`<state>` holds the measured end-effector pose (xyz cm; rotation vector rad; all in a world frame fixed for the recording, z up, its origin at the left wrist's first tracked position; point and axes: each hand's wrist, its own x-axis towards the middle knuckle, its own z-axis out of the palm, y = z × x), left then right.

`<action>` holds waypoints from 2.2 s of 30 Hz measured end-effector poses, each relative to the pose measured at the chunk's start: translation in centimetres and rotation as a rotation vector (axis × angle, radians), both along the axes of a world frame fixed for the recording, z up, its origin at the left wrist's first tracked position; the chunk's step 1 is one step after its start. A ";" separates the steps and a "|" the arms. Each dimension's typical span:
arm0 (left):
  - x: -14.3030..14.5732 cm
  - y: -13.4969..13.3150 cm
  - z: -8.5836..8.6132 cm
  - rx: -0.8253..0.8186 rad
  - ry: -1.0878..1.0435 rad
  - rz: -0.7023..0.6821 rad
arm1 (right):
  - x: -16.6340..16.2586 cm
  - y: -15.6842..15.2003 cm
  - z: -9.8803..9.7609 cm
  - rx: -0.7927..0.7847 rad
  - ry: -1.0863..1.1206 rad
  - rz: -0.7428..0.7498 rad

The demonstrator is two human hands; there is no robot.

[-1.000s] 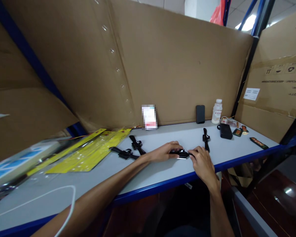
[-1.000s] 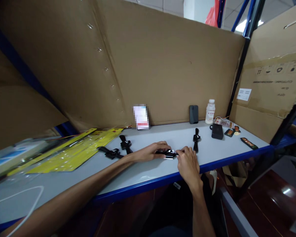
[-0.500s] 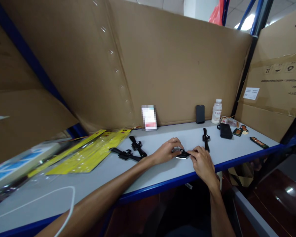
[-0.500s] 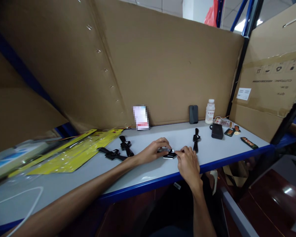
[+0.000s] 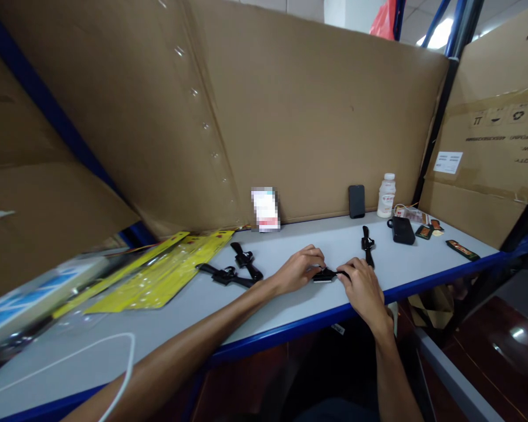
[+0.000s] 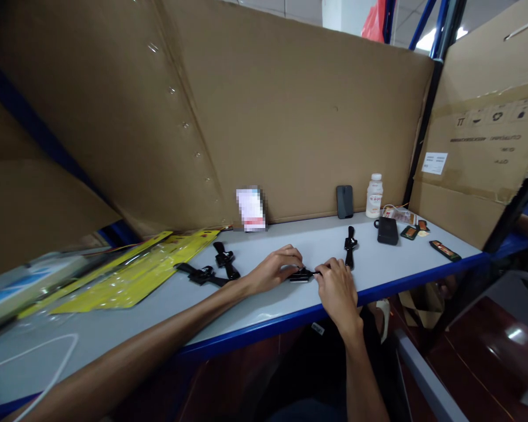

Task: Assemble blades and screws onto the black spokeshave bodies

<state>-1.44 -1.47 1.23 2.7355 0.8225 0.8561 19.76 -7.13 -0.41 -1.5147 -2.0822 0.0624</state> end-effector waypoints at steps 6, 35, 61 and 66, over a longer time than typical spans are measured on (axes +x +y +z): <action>-0.1 -0.2 0.2 -0.075 -0.037 -0.019 | 0.1 0.0 0.0 -0.002 0.000 0.018; -1.5 -1.4 1.0 0.124 0.532 0.130 | 0.3 -0.3 0.1 0.016 -0.001 0.056; -1.4 -1.8 1.5 0.116 0.561 0.119 | 0.5 -0.3 0.0 0.022 -0.015 0.073; -1.3 -1.8 1.4 0.097 0.538 0.111 | 0.4 -0.4 0.3 0.002 -0.024 0.071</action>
